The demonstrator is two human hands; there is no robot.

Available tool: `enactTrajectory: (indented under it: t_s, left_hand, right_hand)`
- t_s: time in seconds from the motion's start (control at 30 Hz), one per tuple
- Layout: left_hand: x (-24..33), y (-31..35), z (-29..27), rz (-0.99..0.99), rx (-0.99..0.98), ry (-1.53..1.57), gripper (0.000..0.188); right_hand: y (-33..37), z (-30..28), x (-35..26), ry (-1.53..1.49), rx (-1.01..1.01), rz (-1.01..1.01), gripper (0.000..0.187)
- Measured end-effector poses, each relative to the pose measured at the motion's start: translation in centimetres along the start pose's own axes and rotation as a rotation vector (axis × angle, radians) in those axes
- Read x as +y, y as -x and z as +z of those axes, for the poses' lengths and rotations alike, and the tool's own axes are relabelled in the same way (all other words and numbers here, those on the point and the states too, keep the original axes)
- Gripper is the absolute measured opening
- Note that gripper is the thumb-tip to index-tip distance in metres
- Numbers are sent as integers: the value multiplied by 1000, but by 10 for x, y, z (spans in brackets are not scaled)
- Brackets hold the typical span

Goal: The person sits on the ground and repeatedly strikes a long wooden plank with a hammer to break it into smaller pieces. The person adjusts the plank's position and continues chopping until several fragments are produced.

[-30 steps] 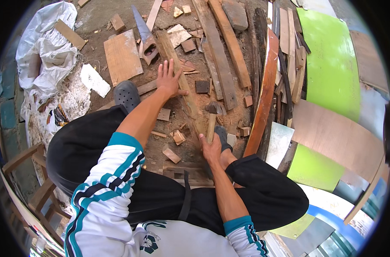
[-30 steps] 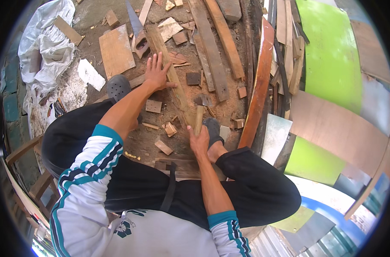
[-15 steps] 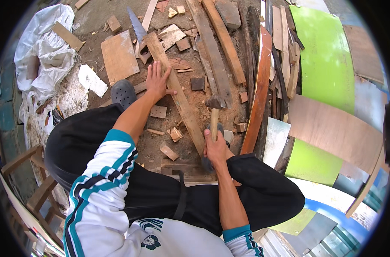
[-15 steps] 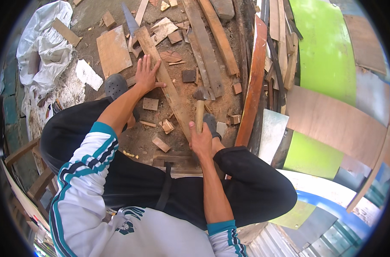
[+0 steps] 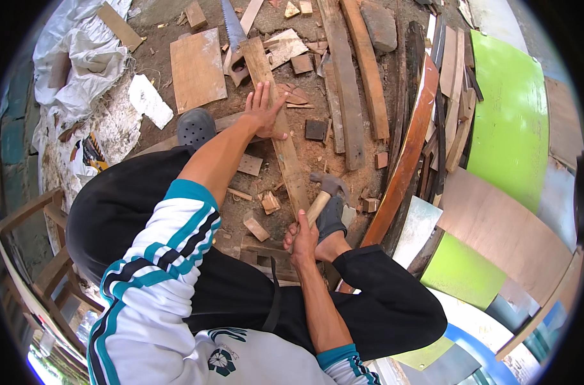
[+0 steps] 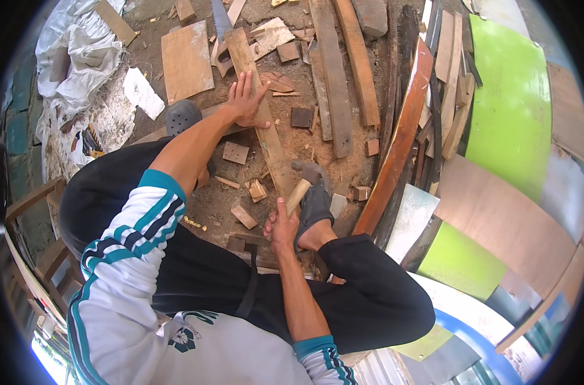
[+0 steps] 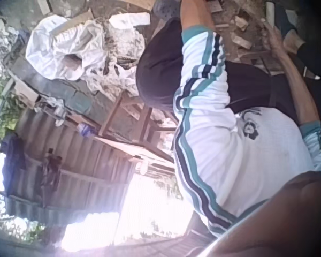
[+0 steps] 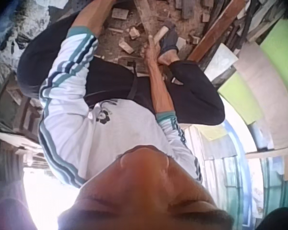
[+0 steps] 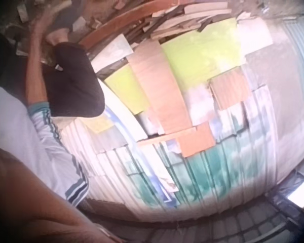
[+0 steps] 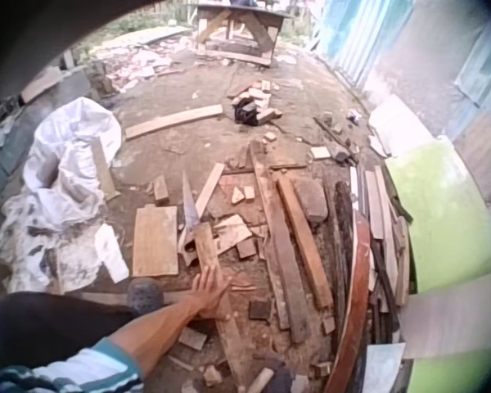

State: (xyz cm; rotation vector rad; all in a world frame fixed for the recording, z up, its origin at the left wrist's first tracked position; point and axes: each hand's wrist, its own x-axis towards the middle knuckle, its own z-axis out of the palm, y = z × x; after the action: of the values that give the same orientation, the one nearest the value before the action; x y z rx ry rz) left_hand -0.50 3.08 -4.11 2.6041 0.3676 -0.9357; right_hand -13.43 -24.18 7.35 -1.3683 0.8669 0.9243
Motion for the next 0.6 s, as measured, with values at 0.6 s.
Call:
enactTrajectory:
  t_s: [0.6]
  left_hand:
    - [14, 3, -8, -64, -11, -15, 125]
  right_hand:
    - [2, 9, 22, -34, 16, 191, 22]
